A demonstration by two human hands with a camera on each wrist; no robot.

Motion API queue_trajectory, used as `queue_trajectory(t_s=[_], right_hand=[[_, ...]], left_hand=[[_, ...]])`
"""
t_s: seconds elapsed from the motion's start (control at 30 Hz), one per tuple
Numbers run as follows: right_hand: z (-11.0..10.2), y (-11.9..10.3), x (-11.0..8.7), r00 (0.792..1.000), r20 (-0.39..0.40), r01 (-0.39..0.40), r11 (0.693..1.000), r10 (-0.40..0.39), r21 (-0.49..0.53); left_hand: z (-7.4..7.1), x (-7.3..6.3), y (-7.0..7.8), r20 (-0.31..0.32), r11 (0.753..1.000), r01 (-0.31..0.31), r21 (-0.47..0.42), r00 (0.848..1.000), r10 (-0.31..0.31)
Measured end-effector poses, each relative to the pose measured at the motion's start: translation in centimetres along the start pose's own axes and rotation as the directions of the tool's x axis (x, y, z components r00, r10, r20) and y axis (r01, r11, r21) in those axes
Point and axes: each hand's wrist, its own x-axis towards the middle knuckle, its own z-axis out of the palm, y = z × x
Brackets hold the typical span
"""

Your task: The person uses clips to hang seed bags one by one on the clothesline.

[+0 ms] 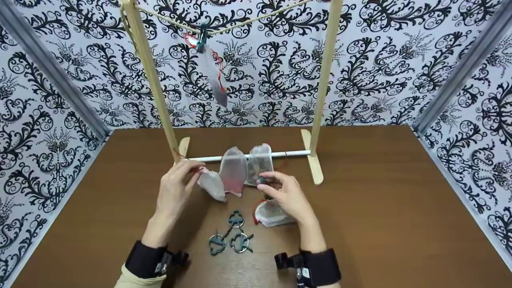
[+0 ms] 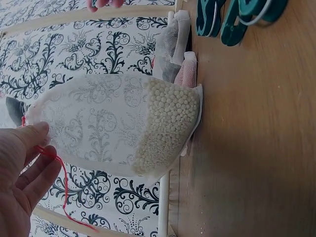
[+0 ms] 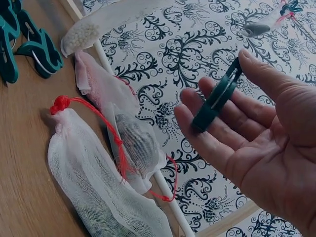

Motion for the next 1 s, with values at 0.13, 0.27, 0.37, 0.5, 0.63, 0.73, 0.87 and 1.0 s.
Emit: queue_trajectory(t_s=[0.13,0.27,0.37,0.5,0.63,0.73,0.87,1.0], right_hand=[[0.0,0.3,0.1,0.996,-0.048,0.071,0.987,-0.079,-0.143],[-0.2,0.4,0.1,0.990,-0.090,0.084,0.975,-0.104,-0.205],[-0.3,0.4,0.0,0.991,-0.087,0.079,0.971,-0.101,-0.228],[-0.3,0.3,0.0,0.991,-0.073,0.090,0.961,-0.113,-0.263],[-0.2,0.3,-0.1,0.988,-0.064,0.122,0.960,-0.142,-0.252],[-0.1,0.2,-0.1,0.985,-0.071,0.136,0.962,-0.156,-0.237],[-0.2,-0.2,-0.2,0.982,-0.108,0.123,0.964,-0.152,-0.237],[-0.5,-0.5,-0.4,0.972,-0.175,0.120,0.971,-0.157,-0.208]], left_hand=[[0.0,0.0,0.0,-0.007,1.000,0.000,0.025,1.000,0.000],[0.0,-0.1,0.1,-0.013,0.999,0.003,0.050,1.000,-0.003],[0.0,-0.1,0.2,-0.016,0.998,0.003,0.057,1.000,-0.002],[0.1,0.0,0.4,-0.018,0.998,-0.007,0.059,1.000,0.008],[0.1,0.0,0.6,-0.016,0.997,-0.025,0.070,1.000,0.026],[0.2,0.0,0.8,-0.008,0.996,-0.032,0.082,0.999,0.033],[0.1,0.2,1.0,0.017,0.995,-0.025,0.097,1.000,0.023],[-0.2,0.2,1.2,0.054,0.996,0.000,0.087,0.999,-0.004]])
